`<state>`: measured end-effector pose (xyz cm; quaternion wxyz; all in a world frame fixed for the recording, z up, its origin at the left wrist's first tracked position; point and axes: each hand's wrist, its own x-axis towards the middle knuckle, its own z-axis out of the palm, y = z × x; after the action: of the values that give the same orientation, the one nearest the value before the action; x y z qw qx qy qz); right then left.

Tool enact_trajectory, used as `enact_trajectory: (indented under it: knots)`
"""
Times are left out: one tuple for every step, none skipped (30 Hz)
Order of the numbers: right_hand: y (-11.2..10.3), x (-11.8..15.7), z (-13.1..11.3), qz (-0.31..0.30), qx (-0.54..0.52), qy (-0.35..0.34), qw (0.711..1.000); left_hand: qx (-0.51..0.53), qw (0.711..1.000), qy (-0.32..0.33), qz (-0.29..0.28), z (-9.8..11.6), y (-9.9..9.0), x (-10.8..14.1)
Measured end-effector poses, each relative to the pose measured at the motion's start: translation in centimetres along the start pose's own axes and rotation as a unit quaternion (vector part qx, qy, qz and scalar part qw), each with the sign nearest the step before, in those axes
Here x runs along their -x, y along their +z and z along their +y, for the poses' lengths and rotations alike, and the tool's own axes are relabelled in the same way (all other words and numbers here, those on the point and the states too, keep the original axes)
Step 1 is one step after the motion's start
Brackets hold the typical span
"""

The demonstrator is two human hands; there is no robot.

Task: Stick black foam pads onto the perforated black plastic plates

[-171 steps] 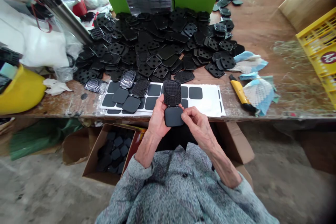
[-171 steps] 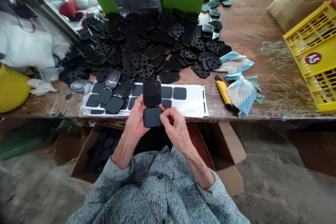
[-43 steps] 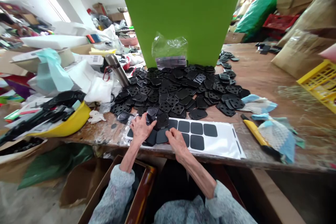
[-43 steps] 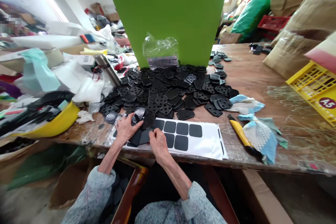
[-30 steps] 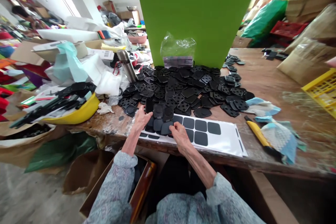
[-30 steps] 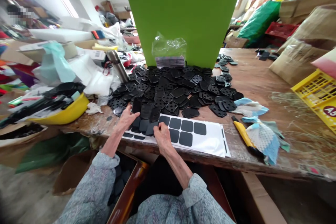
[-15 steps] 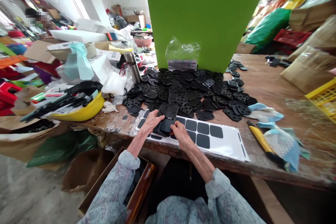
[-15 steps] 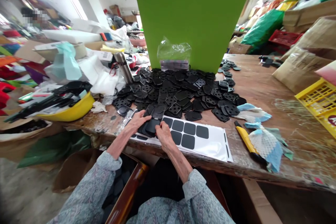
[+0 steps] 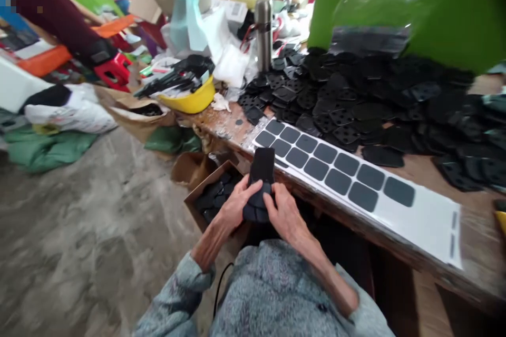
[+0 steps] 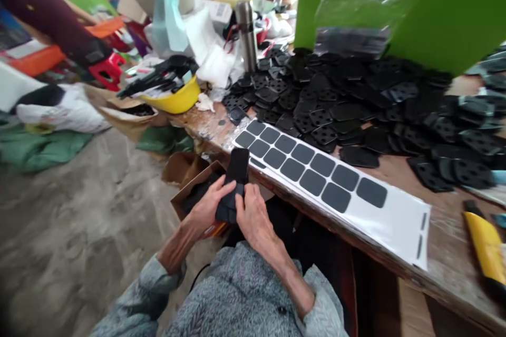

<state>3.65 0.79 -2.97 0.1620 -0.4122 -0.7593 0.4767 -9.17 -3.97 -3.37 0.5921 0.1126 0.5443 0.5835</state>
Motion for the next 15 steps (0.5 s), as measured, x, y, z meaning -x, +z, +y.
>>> enact_trajectory:
  knots:
    - [1.7, 0.4, 0.7, -0.052, 0.014, 0.024, 0.998, 0.027, 0.995, -0.075, 0.052, -1.7, -1.7, 0.7]
    - [3.4, 0.6, 1.5, -0.100, 0.025, 0.047, 0.994, 0.035, 0.989, -0.111, 0.086, -3.3, -3.5, 1.1]
    - [5.1, 0.6, 2.3, -0.138, 0.031, 0.068, 0.988, 0.040, 0.984, -0.134, 0.114, -4.8, -5.1, 1.2]
    - [6.6, 0.3, 3.0, -0.166, 0.034, 0.085, 0.982, 0.042, 0.978, -0.151, 0.136, -6.1, -6.6, 1.1]
    - [8.1, -0.1, 3.7, -0.186, 0.035, 0.100, 0.977, 0.041, 0.974, -0.165, 0.151, -7.1, -8.0, 0.8]
    - [9.5, -0.7, 4.3, -0.203, 0.038, 0.115, 0.972, 0.037, 0.969, -0.182, 0.164, -7.9, -9.3, 0.4]
    - [10.8, -1.4, 4.8, -0.218, 0.040, 0.130, 0.966, 0.032, 0.963, -0.200, 0.176, -8.5, -10.4, -0.1]
    - [12.1, -2.0, 5.2, -0.229, 0.043, 0.141, 0.962, 0.025, 0.958, -0.216, 0.187, -8.8, -11.5, -0.6]
    - [13.2, -2.6, 5.5, -0.238, 0.044, 0.149, 0.959, 0.016, 0.953, -0.230, 0.198, -9.0, -12.4, -1.0]
    - [14.4, -3.2, 5.5, -0.246, 0.045, 0.153, 0.956, 0.008, 0.948, -0.241, 0.209, -8.9, -13.3, -1.5]
    - [15.4, -3.6, 5.5, -0.254, 0.043, 0.153, 0.954, -0.003, 0.944, -0.248, 0.219, -8.7, -14.1, -1.8]
    - [16.2, -3.8, 5.3, -0.260, 0.041, 0.151, 0.953, -0.015, 0.940, -0.250, 0.230, -8.4, -14.8, -2.0]
    - [16.9, -4.0, 4.9, -0.264, 0.037, 0.146, 0.953, -0.029, 0.938, -0.249, 0.241, -8.0, -15.5, -2.1]
    - [17.4, -4.0, 4.4, -0.267, 0.033, 0.140, 0.953, -0.047, 0.936, -0.242, 0.252, -7.5, -15.9, -2.1]
    - [17.6, -3.9, 3.9, -0.267, 0.030, 0.132, 0.954, -0.070, 0.935, -0.230, 0.261, -7.0, -16.3, -2.0]
